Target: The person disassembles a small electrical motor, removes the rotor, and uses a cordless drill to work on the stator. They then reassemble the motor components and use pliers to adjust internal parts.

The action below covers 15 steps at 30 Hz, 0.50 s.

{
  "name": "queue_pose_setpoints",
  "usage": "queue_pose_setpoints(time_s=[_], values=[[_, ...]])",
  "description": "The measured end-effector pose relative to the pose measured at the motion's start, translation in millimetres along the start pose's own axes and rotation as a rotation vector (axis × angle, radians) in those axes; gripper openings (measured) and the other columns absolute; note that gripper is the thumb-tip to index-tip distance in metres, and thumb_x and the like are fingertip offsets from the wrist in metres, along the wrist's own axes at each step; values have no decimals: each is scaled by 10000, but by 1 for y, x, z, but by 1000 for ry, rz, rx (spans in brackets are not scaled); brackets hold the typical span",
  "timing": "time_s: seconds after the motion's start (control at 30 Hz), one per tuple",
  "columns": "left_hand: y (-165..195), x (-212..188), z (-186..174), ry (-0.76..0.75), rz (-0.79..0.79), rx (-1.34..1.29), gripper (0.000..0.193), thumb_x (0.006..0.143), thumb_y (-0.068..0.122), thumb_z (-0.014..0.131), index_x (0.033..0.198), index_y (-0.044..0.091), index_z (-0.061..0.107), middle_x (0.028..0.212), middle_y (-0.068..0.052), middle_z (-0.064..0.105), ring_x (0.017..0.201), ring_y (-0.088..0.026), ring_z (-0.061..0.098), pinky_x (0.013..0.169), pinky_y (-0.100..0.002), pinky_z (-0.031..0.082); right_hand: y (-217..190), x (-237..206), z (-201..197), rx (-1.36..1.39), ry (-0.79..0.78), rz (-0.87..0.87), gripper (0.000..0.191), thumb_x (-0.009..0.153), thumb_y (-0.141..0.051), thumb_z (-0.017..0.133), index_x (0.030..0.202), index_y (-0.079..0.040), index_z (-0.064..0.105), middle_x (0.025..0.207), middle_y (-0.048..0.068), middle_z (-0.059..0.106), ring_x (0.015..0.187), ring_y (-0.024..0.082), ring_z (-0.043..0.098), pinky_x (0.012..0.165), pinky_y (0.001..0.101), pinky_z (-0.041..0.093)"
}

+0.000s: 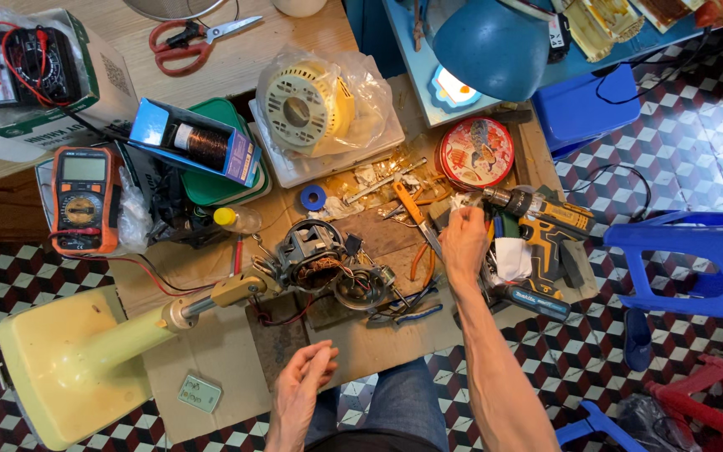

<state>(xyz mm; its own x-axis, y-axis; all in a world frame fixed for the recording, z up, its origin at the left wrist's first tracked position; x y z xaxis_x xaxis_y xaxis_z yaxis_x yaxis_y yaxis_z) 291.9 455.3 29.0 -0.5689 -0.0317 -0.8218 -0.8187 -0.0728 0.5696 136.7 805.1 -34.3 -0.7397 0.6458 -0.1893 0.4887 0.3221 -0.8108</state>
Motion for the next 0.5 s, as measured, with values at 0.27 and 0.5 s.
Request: queue_pose_setpoints(time_s=[0.27, 0.5], values=[[121, -56, 92, -187, 767, 370, 358, 989, 242, 629, 1301, 72, 671, 1217, -100, 748, 1121, -180, 707, 961, -312, 550, -45, -134, -56, 1219, -704, 565, 126, 1007, -188, 606, 980, -66, 588, 684, 31, 649, 386, 70, 429, 376, 208, 321], [122, -77, 116, -603, 912, 449, 366, 1020, 186, 593, 1361, 57, 624, 1249, -135, 727, 1130, -261, 712, 962, -352, 563, -74, -225, -75, 1205, -801, 572, 161, 1030, -213, 556, 1024, -62, 613, 698, 47, 649, 421, 73, 474, 412, 196, 358]])
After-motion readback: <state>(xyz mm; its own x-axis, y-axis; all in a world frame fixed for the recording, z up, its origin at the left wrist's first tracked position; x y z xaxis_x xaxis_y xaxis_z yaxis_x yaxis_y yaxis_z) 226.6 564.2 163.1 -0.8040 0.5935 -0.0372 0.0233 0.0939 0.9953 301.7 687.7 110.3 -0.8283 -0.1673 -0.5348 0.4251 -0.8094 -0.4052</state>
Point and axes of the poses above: each hand's wrist, its own x-axis towards the middle knuckle, its own z-axis out of the palm, y = z × x, the point moved 6 cm from there along x, towards the middle knuckle
